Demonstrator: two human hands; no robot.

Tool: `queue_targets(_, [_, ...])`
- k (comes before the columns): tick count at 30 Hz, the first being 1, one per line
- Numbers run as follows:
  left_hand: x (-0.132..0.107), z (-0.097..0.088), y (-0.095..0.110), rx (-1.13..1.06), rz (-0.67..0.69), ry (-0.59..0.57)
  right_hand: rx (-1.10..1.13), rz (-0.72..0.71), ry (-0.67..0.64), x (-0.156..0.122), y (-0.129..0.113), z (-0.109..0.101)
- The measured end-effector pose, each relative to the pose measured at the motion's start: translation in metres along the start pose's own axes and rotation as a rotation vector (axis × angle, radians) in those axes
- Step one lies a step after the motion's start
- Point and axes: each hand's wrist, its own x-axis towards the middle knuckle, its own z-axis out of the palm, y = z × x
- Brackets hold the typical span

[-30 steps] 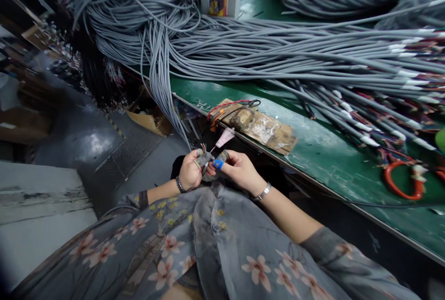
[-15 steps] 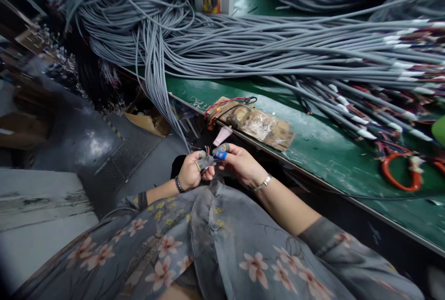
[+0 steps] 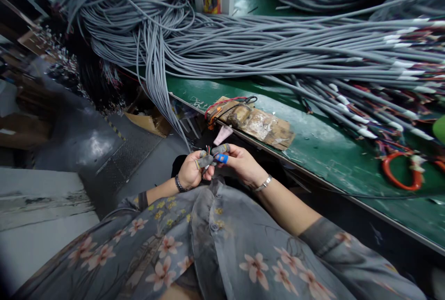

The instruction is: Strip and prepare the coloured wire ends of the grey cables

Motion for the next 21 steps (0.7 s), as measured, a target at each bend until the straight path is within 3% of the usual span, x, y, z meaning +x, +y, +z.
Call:
queue_targets(14, [0.0042, -0.0042, -0.0005, -0.04, 0.005, -0.093, 0.062, 0.026, -0.05, 0.0057, 0.0055, 0.0028])
queue_targets(21, [0.0032, -0.0061, -0.003, 0.065, 0.006, -0.089, 0.166, -0.061, 0.061, 0.0088, -0.0014, -0.0026])
